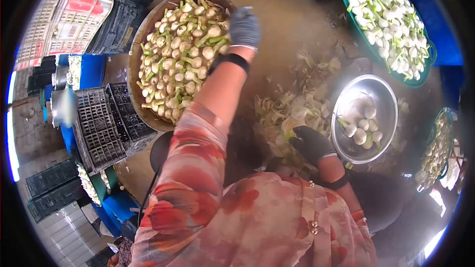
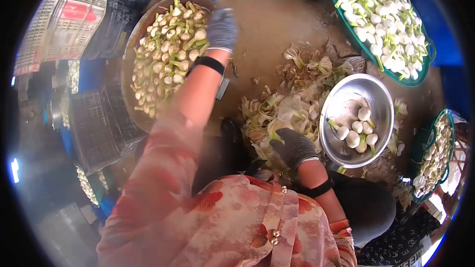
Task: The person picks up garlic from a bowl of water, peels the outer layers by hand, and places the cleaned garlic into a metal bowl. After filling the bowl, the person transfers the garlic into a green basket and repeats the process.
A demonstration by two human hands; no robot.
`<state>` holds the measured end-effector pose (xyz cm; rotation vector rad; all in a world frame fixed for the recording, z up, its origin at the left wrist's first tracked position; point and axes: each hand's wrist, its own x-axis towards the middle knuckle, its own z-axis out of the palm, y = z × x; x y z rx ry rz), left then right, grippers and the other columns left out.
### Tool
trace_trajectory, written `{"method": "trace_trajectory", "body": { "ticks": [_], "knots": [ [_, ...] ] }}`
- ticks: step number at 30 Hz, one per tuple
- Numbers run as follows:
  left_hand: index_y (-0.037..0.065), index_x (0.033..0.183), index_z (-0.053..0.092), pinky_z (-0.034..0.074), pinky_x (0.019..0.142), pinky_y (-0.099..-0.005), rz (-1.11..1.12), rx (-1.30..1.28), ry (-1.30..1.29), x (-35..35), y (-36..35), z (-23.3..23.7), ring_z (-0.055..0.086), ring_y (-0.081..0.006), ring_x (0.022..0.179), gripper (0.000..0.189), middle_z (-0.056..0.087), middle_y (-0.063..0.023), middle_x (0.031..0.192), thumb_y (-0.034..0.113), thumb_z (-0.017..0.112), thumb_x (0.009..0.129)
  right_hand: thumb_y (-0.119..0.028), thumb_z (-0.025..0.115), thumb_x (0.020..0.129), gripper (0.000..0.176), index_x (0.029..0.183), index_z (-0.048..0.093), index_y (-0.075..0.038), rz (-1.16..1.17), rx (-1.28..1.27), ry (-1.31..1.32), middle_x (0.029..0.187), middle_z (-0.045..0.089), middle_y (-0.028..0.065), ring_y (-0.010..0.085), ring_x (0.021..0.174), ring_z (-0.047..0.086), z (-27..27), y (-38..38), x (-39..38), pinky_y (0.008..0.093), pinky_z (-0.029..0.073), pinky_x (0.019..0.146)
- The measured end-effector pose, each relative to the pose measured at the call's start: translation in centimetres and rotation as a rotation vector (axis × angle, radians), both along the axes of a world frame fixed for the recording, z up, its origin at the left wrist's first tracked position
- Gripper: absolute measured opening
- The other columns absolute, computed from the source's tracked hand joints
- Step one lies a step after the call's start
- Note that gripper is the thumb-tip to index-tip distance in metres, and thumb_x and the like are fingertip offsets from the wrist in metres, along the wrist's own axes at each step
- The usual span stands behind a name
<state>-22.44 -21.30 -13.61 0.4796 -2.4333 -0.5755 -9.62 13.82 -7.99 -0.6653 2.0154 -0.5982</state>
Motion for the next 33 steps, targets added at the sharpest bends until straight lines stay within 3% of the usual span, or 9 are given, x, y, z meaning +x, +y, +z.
{"method": "trace_trajectory", "body": {
  "ticks": [1, 3, 6, 10, 14, 18, 25, 28, 33],
  "knots": [
    [0.013, 0.107, 0.061, 0.050, 0.061, -0.0317, 0.129, 0.466, 0.055, 0.9, -4.0, -3.0, 0.061, -0.0200, 0.067, 0.018, 0.061, -0.0053, 0.076, 0.015, 0.056, 0.090, -0.041, 0.056, 0.090, 0.051, 0.123, 0.059, -0.003, -0.002, 0.009, -0.020, 0.124, 0.060, 0.0204, 0.0346, 0.114, 0.058, 0.1, -0.1, 0.0, 0.0410, 0.044, 0.099],
    [0.005, 0.101, 0.063, 0.049, 0.081, -0.0397, 0.217, 0.396, -0.317, 2.0, -9.4, -7.3, 0.064, -0.0358, 0.088, 0.025, 0.068, -0.0188, 0.094, 0.022, 0.049, 0.090, -0.042, 0.056, 0.091, 0.052, 0.124, 0.059, -0.002, 0.000, 0.029, -0.049, 0.125, 0.060, 0.0198, 0.0345, 0.114, 0.058, 0.1, -0.3, -0.1, 0.0409, 0.044, 0.099],
    [0.004, 0.115, 0.064, 0.049, 0.091, -0.0405, 0.224, 0.166, -0.705, 2.1, -10.7, -11.3, 0.063, -0.0362, 0.106, 0.034, 0.066, -0.0193, 0.115, 0.022, 0.049, 0.090, -0.043, 0.055, 0.091, 0.052, 0.124, 0.059, -0.003, 0.000, 0.051, -0.042, 0.125, 0.060, 0.0202, 0.0351, 0.114, 0.058, -0.4, -0.4, -0.3, 0.0410, 0.044, 0.099],
    [0.004, 0.123, 0.057, 0.052, 0.085, -0.0375, 0.157, 0.179, -0.937, 5.3, -9.4, -9.0, 0.063, -0.0304, 0.106, 0.036, 0.065, -0.0173, 0.113, 0.020, 0.055, 0.090, -0.042, 0.057, 0.090, 0.051, 0.123, 0.059, -0.003, -0.007, 0.058, -0.035, 0.123, 0.061, 0.0207, 0.0359, 0.114, 0.058, -0.1, -0.8, -0.7, 0.0414, 0.044, 0.098],
    [0.003, 0.130, 0.051, 0.054, 0.080, -0.0346, 0.094, 0.681, -0.895, 8.8, -7.2, -1.5, 0.063, -0.0246, 0.106, 0.044, 0.064, -0.0152, 0.112, 0.018, 0.061, 0.090, -0.039, 0.058, 0.090, 0.047, 0.121, 0.061, -0.004, 0.002, 0.005, 0.033, 0.117, 0.064, 0.0205, 0.0365, 0.110, 0.060, -0.6, -1.1, 0.1, 0.0421, 0.046, 0.096],
    [0.007, 0.132, 0.050, 0.060, 0.068, -0.0372, -0.045, 1.376, -0.343, 11.5, -6.3, 2.3, 0.065, -0.0269, 0.099, 0.044, 0.059, -0.0122, 0.121, 0.010, 0.064, 0.091, -0.035, 0.058, 0.092, 0.039, 0.117, 0.063, -0.006, 0.016, -0.254, 0.174, 0.110, 0.066, 0.0201, 0.0367, 0.104, 0.062, -4.1, -0.6, 0.7, 0.0430, 0.048, 0.091],
    [0.003, 0.131, 0.051, 0.049, 0.094, -0.0286, -0.500, 1.028, -0.256, 15.8, 4.6, 11.8, 0.054, -0.0153, 0.111, 0.049, 0.057, -0.0066, 0.120, 0.010, 0.070, 0.086, -0.020, 0.066, 0.089, 0.018, 0.100, 0.069, -0.007, -0.514, -0.569, 0.337, 0.091, 0.068, 0.0170, 0.0337, 0.085, 0.066, 7.1, -2.6, -0.6, 0.0394, 0.052, 0.076],
    [0.003, 0.129, 0.052, 0.049, 0.094, -0.0296, -0.533, 0.872, -0.214, 18.1, 10.7, 13.1, 0.056, -0.0164, 0.110, 0.046, 0.058, -0.0091, 0.121, 0.003, 0.065, 0.085, -0.016, 0.068, 0.087, 0.013, 0.096, 0.069, -0.007, -0.596, -0.728, 0.478, 0.087, 0.067, 0.0150, 0.0306, 0.080, 0.065, 7.9, -2.1, -0.3, 0.0372, 0.053, 0.073],
    [0.002, 0.132, 0.049, 0.047, 0.098, -0.0303, -0.553, 0.781, -0.215, 20.1, 16.6, 12.6, 0.055, -0.0181, 0.117, 0.049, 0.057, -0.0096, 0.126, -0.003, 0.064, 0.085, -0.021, 0.065, 0.083, 0.015, 0.091, 0.070, -0.009, -0.476, -0.479, 0.722, 0.084, 0.067, 0.0127, 0.0307, 0.080, 0.065, 8.3, -0.7, 0.7, 0.0417, 0.052, 0.071]
  ]
}}
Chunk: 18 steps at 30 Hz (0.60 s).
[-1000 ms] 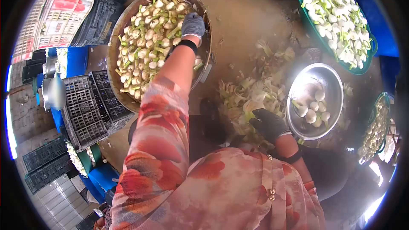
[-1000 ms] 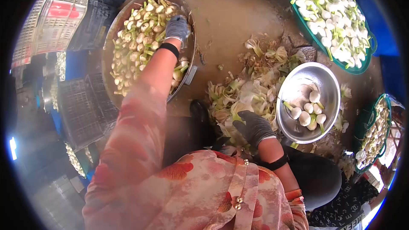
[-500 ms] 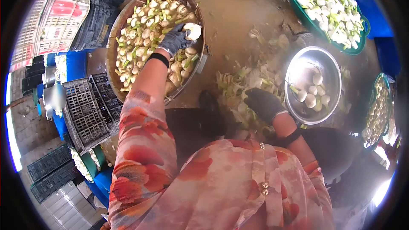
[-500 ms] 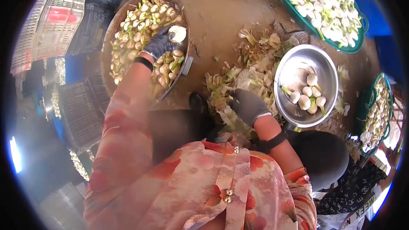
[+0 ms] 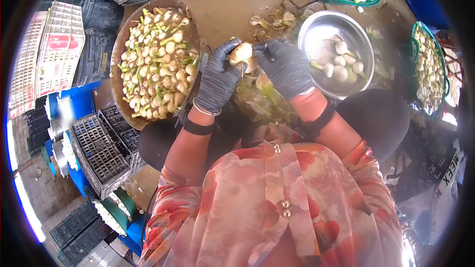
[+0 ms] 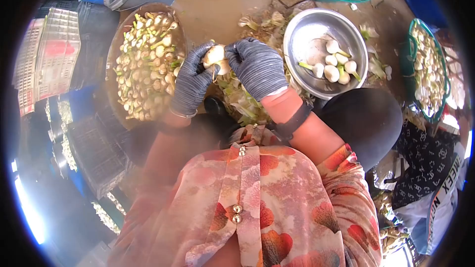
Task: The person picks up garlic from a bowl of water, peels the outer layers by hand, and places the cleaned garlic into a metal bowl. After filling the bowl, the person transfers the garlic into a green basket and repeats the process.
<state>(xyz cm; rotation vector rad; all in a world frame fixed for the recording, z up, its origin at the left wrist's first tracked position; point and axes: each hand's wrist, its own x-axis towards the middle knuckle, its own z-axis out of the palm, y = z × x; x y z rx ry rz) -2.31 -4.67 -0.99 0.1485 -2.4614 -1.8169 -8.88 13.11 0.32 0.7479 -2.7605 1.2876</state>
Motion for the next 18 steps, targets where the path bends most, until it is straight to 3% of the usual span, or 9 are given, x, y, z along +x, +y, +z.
{"method": "trace_trajectory", "body": {
  "ticks": [3, 7, 8, 11, 12, 15, 18],
  "knots": [
    [0.001, 0.128, 0.052, 0.047, 0.100, -0.0327, -0.011, -0.032, 0.077, 0.3, 1.8, 0.1, 0.057, -0.0222, 0.118, 0.047, 0.058, -0.0140, 0.125, -0.006, 0.061, 0.083, -0.023, 0.066, 0.083, 0.013, 0.086, 0.069, -0.010, -0.044, 0.127, 0.029, 0.084, 0.066, 0.0129, 0.0307, 0.079, 0.065, -0.5, 0.5, 0.4, 0.0418, 0.052, 0.072],
    [0.001, 0.128, 0.051, 0.045, 0.102, -0.0324, -0.054, 0.055, 0.034, 0.5, 2.6, 1.7, 0.054, -0.0206, 0.119, 0.047, 0.056, -0.0132, 0.128, -0.008, 0.060, 0.082, -0.026, 0.067, 0.085, 0.020, 0.088, 0.067, -0.006, -0.118, 0.018, -0.130, 0.083, 0.068, 0.0160, 0.0325, 0.075, 0.066, 0.5, 1.4, -0.1, 0.0417, 0.052, 0.070],
    [0.001, 0.128, 0.051, 0.045, 0.102, -0.0323, -0.046, 0.103, 0.037, 0.3, 2.7, 1.5, 0.054, -0.0202, 0.119, 0.048, 0.056, -0.0126, 0.126, -0.008, 0.060, 0.082, -0.026, 0.067, 0.087, 0.022, 0.089, 0.067, -0.004, -0.140, -0.122, -0.273, 0.081, 0.068, 0.0169, 0.0329, 0.073, 0.066, 0.3, 1.6, -0.3, 0.0411, 0.052, 0.069],
    [0.001, 0.127, 0.053, 0.046, 0.100, -0.0322, -0.004, 0.188, 0.026, 0.1, 2.5, 0.9, 0.055, -0.0201, 0.115, 0.048, 0.057, -0.0112, 0.120, -0.008, 0.060, 0.080, -0.025, 0.067, 0.088, 0.022, 0.089, 0.067, -0.003, -0.051, -0.256, -0.293, 0.081, 0.068, 0.0160, 0.0319, 0.072, 0.065, 0.1, 2.7, -0.2, 0.0401, 0.052, 0.069],
    [0.002, 0.126, 0.054, 0.047, 0.099, -0.0321, 0.015, 0.207, 0.021, 0.0, 2.4, 0.8, 0.056, -0.0202, 0.114, 0.048, 0.057, -0.0108, 0.118, -0.008, 0.061, 0.080, -0.024, 0.065, 0.088, 0.020, 0.090, 0.067, -0.005, -0.028, -0.133, -0.222, 0.083, 0.068, 0.0145, 0.0311, 0.076, 0.065, 0.9, 2.8, 0.1, 0.0401, 0.052, 0.071],
    [0.004, 0.127, 0.056, 0.049, 0.091, -0.0278, 0.005, -0.162, 0.074, 0.0, 2.5, 1.0, 0.058, -0.0146, 0.108, 0.047, 0.057, -0.0064, 0.120, -0.008, 0.061, 0.082, -0.024, 0.064, 0.087, 0.018, 0.090, 0.068, -0.007, -0.021, 0.121, 0.055, 0.085, 0.068, 0.0132, 0.0308, 0.080, 0.065, 0.3, 2.5, 0.6, 0.0406, 0.052, 0.073],
    [0.004, 0.126, 0.058, 0.050, 0.090, -0.0279, -0.018, -0.343, 0.156, -0.2, 2.9, 1.1, 0.058, -0.0148, 0.106, 0.046, 0.057, -0.0057, 0.116, -0.008, 0.060, 0.082, -0.023, 0.064, 0.084, 0.016, 0.088, 0.069, -0.009, -0.048, 0.114, 0.031, 0.085, 0.068, 0.0122, 0.0314, 0.081, 0.065, -0.2, 2.1, 0.5, 0.0415, 0.052, 0.073]
  ]
}}
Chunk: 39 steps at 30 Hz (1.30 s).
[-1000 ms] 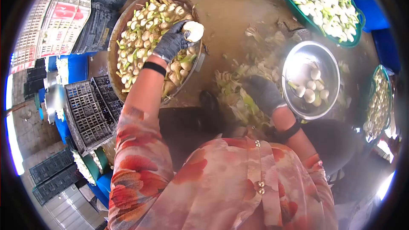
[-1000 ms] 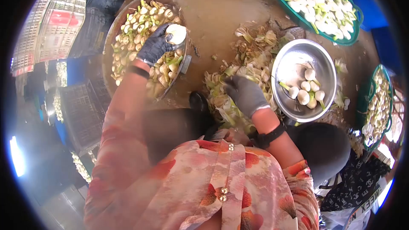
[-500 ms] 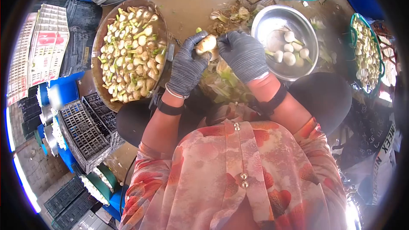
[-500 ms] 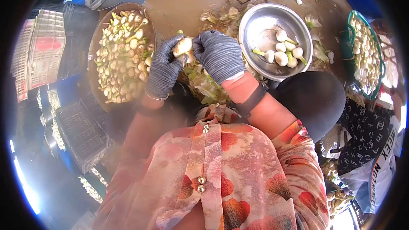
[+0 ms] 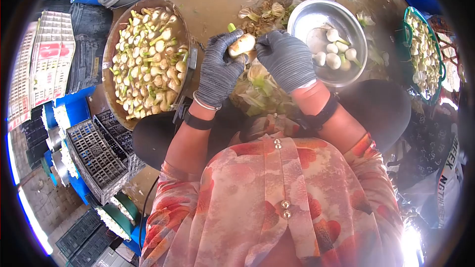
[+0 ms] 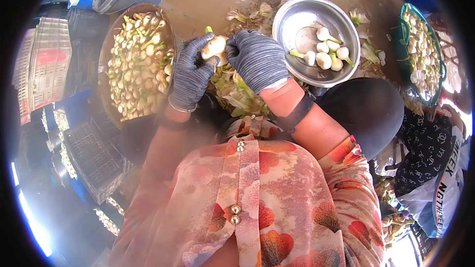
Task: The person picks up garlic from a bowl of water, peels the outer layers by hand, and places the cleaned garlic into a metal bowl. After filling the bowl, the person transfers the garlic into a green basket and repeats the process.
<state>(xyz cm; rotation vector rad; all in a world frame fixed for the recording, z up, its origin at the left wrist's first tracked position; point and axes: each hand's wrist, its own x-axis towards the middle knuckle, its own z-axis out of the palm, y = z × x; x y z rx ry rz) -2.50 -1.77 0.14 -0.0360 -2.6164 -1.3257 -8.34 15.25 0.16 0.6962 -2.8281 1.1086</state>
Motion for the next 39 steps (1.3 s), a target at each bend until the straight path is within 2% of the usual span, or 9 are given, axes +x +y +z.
{"method": "trace_trajectory", "body": {
  "ticks": [7, 9, 12, 16, 22, 31, 34, 37, 39],
  "knots": [
    [0.000, 0.131, 0.051, 0.048, 0.096, -0.0295, -0.057, 0.647, -0.118, -0.5, -1.1, -1.9, 0.057, -0.0167, 0.112, 0.047, 0.055, -0.0097, 0.127, 0.006, 0.066, 0.087, -0.028, 0.062, 0.086, 0.031, 0.098, 0.068, 0.001, -0.157, -0.397, -0.620, 0.079, 0.069, 0.0189, 0.0308, 0.069, 0.067, -0.8, 0.2, -1.9, 0.0361, 0.054, 0.070],
    [0.000, 0.135, 0.047, 0.049, 0.098, -0.0414, -0.092, 0.821, -0.126, -0.4, -1.4, -2.0, 0.057, -0.0246, 0.113, 0.052, 0.054, -0.0143, 0.128, 0.018, 0.065, 0.089, -0.028, 0.061, 0.087, 0.034, 0.103, 0.067, 0.002, -0.252, -0.588, -0.940, 0.078, 0.069, 0.0176, 0.0304, 0.068, 0.067, -3.9, 1.1, -3.3, 0.0361, 0.054, 0.070],
    [0.002, 0.134, 0.047, 0.052, 0.097, -0.0433, -0.127, 1.541, -0.290, -0.5, -2.4, -1.1, 0.060, -0.0267, 0.109, 0.054, 0.058, -0.0130, 0.120, 0.016, 0.068, 0.086, -0.027, 0.061, 0.089, 0.035, 0.106, 0.066, 0.003, -0.154, -0.311, -0.842, 0.083, 0.070, 0.0174, 0.0311, 0.074, 0.067, -8.4, 2.3, -4.8, 0.0360, 0.053, 0.073],
    [0.003, 0.132, 0.047, 0.052, 0.096, -0.0409, -0.184, 1.604, -0.336, -0.6, -3.8, -1.4, 0.060, -0.0245, 0.105, 0.053, 0.057, -0.0115, 0.118, 0.028, 0.066, 0.089, -0.025, 0.063, 0.090, 0.031, 0.107, 0.067, 0.000, -0.118, -0.197, -0.175, 0.093, 0.070, 0.0170, 0.0302, 0.088, 0.066, -4.0, 1.9, -3.6, 0.0376, 0.051, 0.081],
    [0.003, 0.132, 0.047, 0.050, 0.093, -0.0315, -0.130, 0.985, -0.234, -0.4, -2.3, -4.0, 0.057, -0.0176, 0.106, 0.053, 0.057, -0.0087, 0.116, 0.034, 0.064, 0.092, -0.023, 0.067, 0.086, 0.021, 0.100, 0.071, -0.008, 0.246, -0.124, 0.234, 0.094, 0.068, 0.0149, 0.0340, 0.093, 0.063, 0.5, 0.0, -1.5, 0.0435, 0.049, 0.085],
    [0.007, 0.134, 0.043, 0.048, 0.091, -0.0305, -0.227, 0.791, -0.428, 0.0, -1.8, -2.0, 0.055, -0.0189, 0.105, 0.064, 0.055, -0.0097, 0.119, 0.029, 0.073, 0.082, -0.023, 0.065, 0.087, 0.018, 0.092, 0.071, -0.007, 0.108, -0.100, -0.133, 0.081, 0.069, 0.0124, 0.0316, 0.072, 0.066, 0.2, 0.0, 0.0, 0.0386, 0.053, 0.069],
    [0.007, 0.136, 0.042, 0.047, 0.091, -0.0311, -0.301, 0.539, -0.320, 0.1, -1.5, -1.4, 0.054, -0.0180, 0.105, 0.070, 0.054, -0.0086, 0.117, 0.035, 0.074, 0.080, -0.026, 0.064, 0.089, 0.023, 0.094, 0.070, -0.005, -0.019, -0.141, -0.739, 0.082, 0.070, 0.0129, 0.0271, 0.074, 0.067, 2.1, -0.1, -0.6, 0.0362, 0.052, 0.070],
    [0.007, 0.140, 0.041, 0.049, 0.084, -0.0284, -0.315, 0.494, -0.257, -0.2, -1.2, -1.4, 0.055, -0.0141, 0.099, 0.081, 0.055, -0.0062, 0.109, 0.049, 0.073, 0.079, -0.028, 0.063, 0.091, 0.026, 0.097, 0.069, -0.003, 0.043, -0.374, -0.711, 0.084, 0.070, 0.0135, 0.0237, 0.074, 0.068, 0.2, 0.8, -0.9, 0.0342, 0.052, 0.069],
    [0.006, 0.140, 0.041, 0.049, 0.084, -0.0291, -0.259, 0.605, -0.307, -0.2, -1.4, -1.8, 0.055, -0.0148, 0.099, 0.081, 0.055, -0.0068, 0.109, 0.049, 0.073, 0.079, -0.026, 0.064, 0.091, 0.025, 0.100, 0.069, -0.004, 0.165, -0.333, -0.341, 0.086, 0.070, 0.0150, 0.0261, 0.076, 0.068, -1.3, 1.1, -0.8, 0.0349, 0.052, 0.069]
  ]
}}
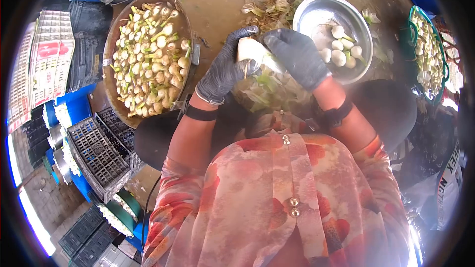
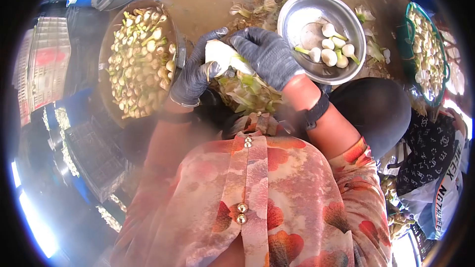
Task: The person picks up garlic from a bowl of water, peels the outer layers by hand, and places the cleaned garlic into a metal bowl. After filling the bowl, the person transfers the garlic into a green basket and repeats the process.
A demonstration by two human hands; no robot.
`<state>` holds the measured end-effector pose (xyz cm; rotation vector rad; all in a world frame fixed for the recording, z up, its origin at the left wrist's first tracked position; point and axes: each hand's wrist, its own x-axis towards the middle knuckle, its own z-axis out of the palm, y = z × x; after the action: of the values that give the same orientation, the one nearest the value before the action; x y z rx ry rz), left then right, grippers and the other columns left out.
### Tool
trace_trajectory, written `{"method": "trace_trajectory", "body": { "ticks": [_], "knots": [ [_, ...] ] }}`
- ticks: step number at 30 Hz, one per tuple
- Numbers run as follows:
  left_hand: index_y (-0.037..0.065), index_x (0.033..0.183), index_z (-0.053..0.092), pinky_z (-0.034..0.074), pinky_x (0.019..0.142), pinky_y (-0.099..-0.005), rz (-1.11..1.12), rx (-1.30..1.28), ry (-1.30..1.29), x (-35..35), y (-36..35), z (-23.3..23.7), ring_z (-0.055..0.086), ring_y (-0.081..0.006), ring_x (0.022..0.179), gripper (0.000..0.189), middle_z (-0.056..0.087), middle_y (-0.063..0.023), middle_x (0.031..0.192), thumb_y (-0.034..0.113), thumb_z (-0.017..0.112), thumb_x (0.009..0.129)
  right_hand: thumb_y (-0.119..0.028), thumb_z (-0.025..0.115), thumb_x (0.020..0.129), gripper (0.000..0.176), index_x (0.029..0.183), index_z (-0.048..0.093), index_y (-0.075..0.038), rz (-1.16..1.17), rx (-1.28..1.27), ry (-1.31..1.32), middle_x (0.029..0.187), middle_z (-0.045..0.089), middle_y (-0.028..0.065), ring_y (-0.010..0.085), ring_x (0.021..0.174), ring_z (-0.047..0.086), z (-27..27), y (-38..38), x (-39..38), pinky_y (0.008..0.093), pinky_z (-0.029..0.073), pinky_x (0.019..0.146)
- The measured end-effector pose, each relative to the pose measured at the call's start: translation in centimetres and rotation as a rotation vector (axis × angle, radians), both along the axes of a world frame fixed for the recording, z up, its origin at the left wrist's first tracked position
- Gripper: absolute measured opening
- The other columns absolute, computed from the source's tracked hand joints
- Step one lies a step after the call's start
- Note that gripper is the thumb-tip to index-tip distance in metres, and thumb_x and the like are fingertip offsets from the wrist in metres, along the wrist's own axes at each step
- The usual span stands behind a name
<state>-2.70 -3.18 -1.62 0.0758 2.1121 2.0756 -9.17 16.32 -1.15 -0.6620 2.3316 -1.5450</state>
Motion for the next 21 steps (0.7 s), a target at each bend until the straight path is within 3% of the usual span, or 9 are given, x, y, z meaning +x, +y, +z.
{"method": "trace_trajectory", "body": {
  "ticks": [3, 6, 7, 10, 13, 16, 17, 19, 21],
  "knots": [
    [0.009, 0.135, 0.042, 0.044, 0.098, -0.0334, -0.018, -0.031, -0.039, -0.3, -0.4, -0.2, 0.051, -0.0192, 0.111, 0.067, 0.052, -0.0088, 0.122, 0.026, 0.075, 0.080, -0.022, 0.066, 0.088, 0.018, 0.094, 0.069, -0.006, -0.039, 0.032, 0.158, 0.083, 0.069, 0.0143, 0.0313, 0.074, 0.066, 1.5, 0.1, 1.1, 0.0385, 0.052, 0.067],
    [0.009, 0.135, 0.042, 0.044, 0.098, -0.0333, -0.045, 0.147, -0.127, 0.0, -0.2, -0.7, 0.051, -0.0187, 0.111, 0.065, 0.052, -0.0088, 0.122, 0.025, 0.074, 0.081, -0.020, 0.067, 0.086, 0.015, 0.090, 0.068, -0.006, -0.062, 0.068, 0.347, 0.081, 0.068, 0.0131, 0.0327, 0.073, 0.065, 0.9, 0.1, 1.3, 0.0404, 0.052, 0.066],
    [0.004, 0.142, 0.035, 0.048, 0.090, -0.0312, -0.074, 0.019, -0.108, -0.1, -0.3, -0.9, 0.055, -0.0166, 0.103, 0.082, 0.055, -0.0095, 0.113, 0.041, 0.075, 0.080, -0.020, 0.068, 0.084, 0.015, 0.087, 0.067, -0.006, -0.055, 0.095, 0.307, 0.080, 0.068, 0.0131, 0.0340, 0.073, 0.065, 1.1, 0.1, 1.3, 0.0410, 0.051, 0.065],
    [0.004, 0.142, 0.035, 0.045, 0.095, -0.0322, -0.141, -0.068, -0.025, -0.1, -0.1, -0.6, 0.053, -0.0172, 0.107, 0.083, 0.054, -0.0096, 0.117, 0.039, 0.076, 0.079, -0.026, 0.067, 0.085, 0.021, 0.090, 0.068, -0.005, -0.053, 0.245, 0.222, 0.080, 0.068, 0.0153, 0.0316, 0.070, 0.065, 0.6, 0.2, 1.1, 0.0380, 0.052, 0.066],
    [0.002, 0.142, 0.033, 0.041, 0.101, -0.0345, -0.164, -0.195, 0.120, -0.2, 0.6, 0.8, 0.050, -0.0210, 0.116, 0.087, 0.051, -0.0115, 0.125, 0.040, 0.077, 0.077, -0.032, 0.064, 0.088, 0.031, 0.096, 0.068, -0.003, -0.025, 0.112, -0.291, 0.083, 0.069, 0.0153, 0.0243, 0.072, 0.066, 0.5, 0.0, 0.3, 0.0334, 0.051, 0.070],
    [0.002, 0.143, 0.032, 0.037, 0.106, -0.0362, -0.177, -0.278, 0.258, -0.3, 0.6, 1.4, 0.047, -0.0247, 0.123, 0.087, 0.047, -0.0136, 0.132, 0.037, 0.077, 0.077, -0.037, 0.061, 0.090, 0.039, 0.103, 0.067, 0.000, 0.068, 0.066, -0.265, 0.089, 0.071, 0.0130, 0.0191, 0.076, 0.064, 0.3, -0.4, 0.0, 0.0304, 0.050, 0.075],
    [0.001, 0.144, 0.030, 0.035, 0.108, -0.0371, -0.168, -0.271, 0.279, -0.4, 0.4, 1.0, 0.043, -0.0260, 0.128, 0.088, 0.043, -0.0148, 0.137, 0.035, 0.077, 0.077, -0.039, 0.061, 0.091, 0.045, 0.109, 0.064, 0.002, -0.049, 0.041, -0.567, 0.100, 0.070, 0.0136, 0.0202, 0.090, 0.065, 1.2, 0.0, 0.3, 0.0317, 0.049, 0.083],
    [0.004, 0.143, 0.030, 0.040, 0.104, -0.0367, -0.135, -0.304, 0.319, -0.4, 0.2, 1.3, 0.047, -0.0252, 0.123, 0.085, 0.047, -0.0141, 0.132, 0.016, 0.077, 0.072, -0.040, 0.061, 0.092, 0.046, 0.111, 0.063, 0.002, 0.073, -0.288, -0.306, 0.105, 0.068, 0.0162, 0.0230, 0.096, 0.064, -2.6, 0.0, 0.6, 0.0315, 0.049, 0.087],
    [0.006, 0.142, 0.030, 0.042, 0.103, -0.0365, -0.111, -0.299, 0.315, -0.3, -0.2, 1.3, 0.050, -0.0249, 0.120, 0.085, 0.049, -0.0139, 0.129, 0.008, 0.077, 0.072, -0.038, 0.061, 0.093, 0.044, 0.112, 0.062, 0.002, 0.265, 0.237, 0.281, 0.107, 0.066, 0.0187, 0.0258, 0.103, 0.063, -5.8, 0.7, -0.2, 0.0318, 0.048, 0.090]
  ]
}}
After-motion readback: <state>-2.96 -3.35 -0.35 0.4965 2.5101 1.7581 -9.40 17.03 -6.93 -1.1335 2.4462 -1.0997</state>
